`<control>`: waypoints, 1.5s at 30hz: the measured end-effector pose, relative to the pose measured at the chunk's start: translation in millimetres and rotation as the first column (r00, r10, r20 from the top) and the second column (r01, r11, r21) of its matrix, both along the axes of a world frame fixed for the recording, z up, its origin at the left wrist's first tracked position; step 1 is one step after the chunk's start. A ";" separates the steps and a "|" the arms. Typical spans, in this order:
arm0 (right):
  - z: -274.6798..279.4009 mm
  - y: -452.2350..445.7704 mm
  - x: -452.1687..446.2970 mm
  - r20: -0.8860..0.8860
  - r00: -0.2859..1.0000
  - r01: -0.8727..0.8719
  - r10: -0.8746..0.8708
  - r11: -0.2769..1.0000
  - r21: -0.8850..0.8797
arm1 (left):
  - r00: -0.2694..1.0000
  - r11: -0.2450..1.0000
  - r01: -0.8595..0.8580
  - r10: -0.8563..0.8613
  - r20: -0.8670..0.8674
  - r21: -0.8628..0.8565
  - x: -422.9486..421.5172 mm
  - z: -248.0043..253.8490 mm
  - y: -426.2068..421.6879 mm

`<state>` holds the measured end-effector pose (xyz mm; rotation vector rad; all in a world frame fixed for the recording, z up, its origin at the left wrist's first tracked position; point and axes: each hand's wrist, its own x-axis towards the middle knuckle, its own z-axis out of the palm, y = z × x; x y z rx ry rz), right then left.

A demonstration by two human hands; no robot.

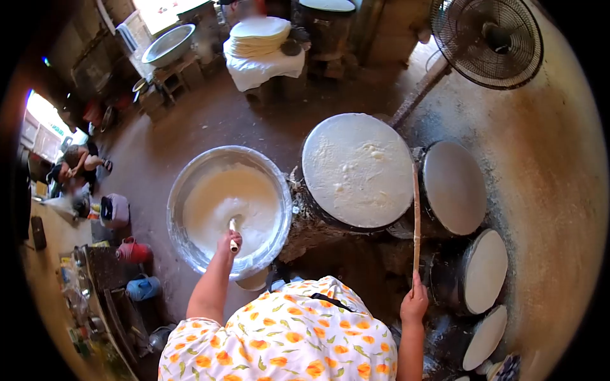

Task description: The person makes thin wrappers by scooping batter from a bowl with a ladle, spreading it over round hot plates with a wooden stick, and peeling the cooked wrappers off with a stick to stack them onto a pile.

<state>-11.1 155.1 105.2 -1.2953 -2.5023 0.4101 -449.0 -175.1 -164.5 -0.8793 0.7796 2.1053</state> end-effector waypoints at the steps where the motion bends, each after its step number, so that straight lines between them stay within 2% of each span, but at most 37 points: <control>1: 2.9 -5.0 -0.8 -0.004 1.000 -0.001 0.001 1.000 -0.012 | 0.999 1.000 -0.020 0.021 0.039 -0.014 -17.4 -1.6 1.8; 3: 2.5 -7.5 2.2 -0.019 0.999 -0.026 0.026 1.000 0.006 | 1.000 0.999 -0.023 0.023 0.006 0.043 -35.8 0.0 -0.1; 8: 2.7 -7.4 -3.4 -0.053 0.999 -0.004 0.003 1.000 -0.019 | 0.998 0.999 0.027 -0.024 -0.059 0.046 -49.1 23.8 -15.1; 10: -0.4 -1.0 -5.9 -0.075 0.997 -0.013 0.009 0.999 -0.050 | 0.993 0.990 0.036 -0.020 -0.119 0.135 -46.0 53.9 -21.2; 12: -6.5 7.2 -8.5 -0.075 0.996 -0.057 0.053 0.997 -0.048 | 0.983 0.993 0.036 -0.015 -0.181 0.111 -35.5 103.7 -20.7; 14: -15.2 16.7 -9.2 -0.077 0.995 -0.070 0.064 0.994 -0.080 | 0.937 0.984 0.090 -0.032 -0.348 0.152 -21.5 156.0 -23.2; 16: -20.6 28.3 -13.9 -0.088 0.992 -0.098 0.088 0.989 -0.111 | 0.909 0.993 0.069 -0.021 -0.417 0.101 -7.8 207.5 -27.4; 19: -22.1 39.3 -23.0 -0.117 0.983 -0.158 0.140 0.973 -0.165 | 0.796 0.985 0.105 -0.164 -0.583 -0.134 16.0 294.5 -36.4; 20: -24.1 43.0 -26.8 -0.140 0.980 -0.160 0.140 0.977 -0.138 | 0.755 0.981 0.119 -0.188 -0.628 -0.150 21.3 317.3 -43.0; 22: -26.1 51.7 -34.0 -0.178 0.969 -0.194 0.174 0.975 -0.104 | 0.651 0.954 0.060 -0.261 -0.712 -0.295 35.9 365.9 -51.7; 23: -27.3 54.8 -36.0 -0.164 0.973 -0.184 0.161 0.974 -0.136 | 0.648 0.955 0.027 -0.241 -0.722 -0.294 45.4 393.8 -53.0; 24: -30.3 57.8 -38.2 -0.148 0.978 -0.171 0.146 0.971 -0.168 | 0.590 0.933 -0.023 -0.277 -0.759 -0.358 55.4 421.8 -51.0; 25: -36.2 61.4 -41.3 -0.204 0.953 -0.239 0.222 0.969 -0.060 | 0.532 0.906 -0.074 -0.319 -0.785 -0.418 63.7 438.1 -48.8; 26: -40.4 64.4 -44.9 -0.210 0.948 -0.258 0.241 0.964 -0.058 | 0.532 0.904 -0.094 -0.308 -0.789 -0.417 70.6 443.2 -47.2; 28: -42.9 68.1 -48.1 -0.174 0.960 -0.238 0.218 0.965 -0.109 | 0.513 0.823 -0.196 -0.376 -0.771 -0.533 82.4 446.6 -41.9; 30: -47.3 69.3 -52.9 -0.190 0.950 -0.267 0.249 0.961 -0.078 | 0.564 0.829 -0.147 -0.378 -0.734 -0.539 87.9 423.2 -39.1; 32: -54.3 73.3 -55.1 -0.192 0.927 -0.342 0.321 0.936 -0.085 | 0.718 0.856 0.012 -0.366 -0.591 -0.517 91.5 377.4 -38.5; 34: -55.4 73.6 -60.8 -0.218 0.912 -0.367 0.347 0.929 -0.058 | 0.851 0.918 0.065 -0.256 -0.458 -0.392 94.1 330.8 -41.8; 35: -55.6 74.6 -63.2 -0.226 0.904 -0.388 0.362 0.918 -0.081 | 0.903 0.919 0.092 -0.239 -0.357 -0.383 95.1 316.1 -44.0; 38: -56.2 76.0 -67.8 -0.260 0.878 -0.434 0.402 0.898 -0.074 | 0.937 0.942 0.117 -0.210 -0.280 -0.315 112.5 316.1 -56.8; 39: -55.4 76.8 -69.5 -0.262 0.887 -0.422 0.381 0.899 -0.120 | 0.922 0.975 0.113 -0.174 -0.345 -0.191 120.4 329.9 -62.8; 40: -54.6 77.3 -72.3 -0.264 0.895 -0.410 0.361 0.897 -0.165 | 0.924 0.976 0.109 -0.170 -0.342 -0.188 127.0 343.3 -66.9; 42: -53.2 77.3 -79.5 -0.262 0.897 -0.409 0.355 0.892 -0.193 | 0.883 0.999 0.033 -0.032 -0.469 -0.007 133.6 361.5 -73.6; 43: -51.1 76.9 -81.7 -0.258 0.902 -0.403 0.346 0.888 -0.222 | 0.860 0.994 0.029 -0.077 -0.504 -0.102 132.1 359.2 -72.3; 44: -49.3 75.5 -85.3 -0.256 0.901 -0.406 0.349 0.887 -0.221 | 0.861 0.995 0.026 -0.073 -0.503 -0.101 128.0 354.7 -70.5; 45: -44.6 71.4 -91.7 -0.275 0.904 -0.399 0.328 0.879 -0.262 | 0.855 0.973 0.022 -0.136 -0.500 -0.228 121.4 348.2 -68.1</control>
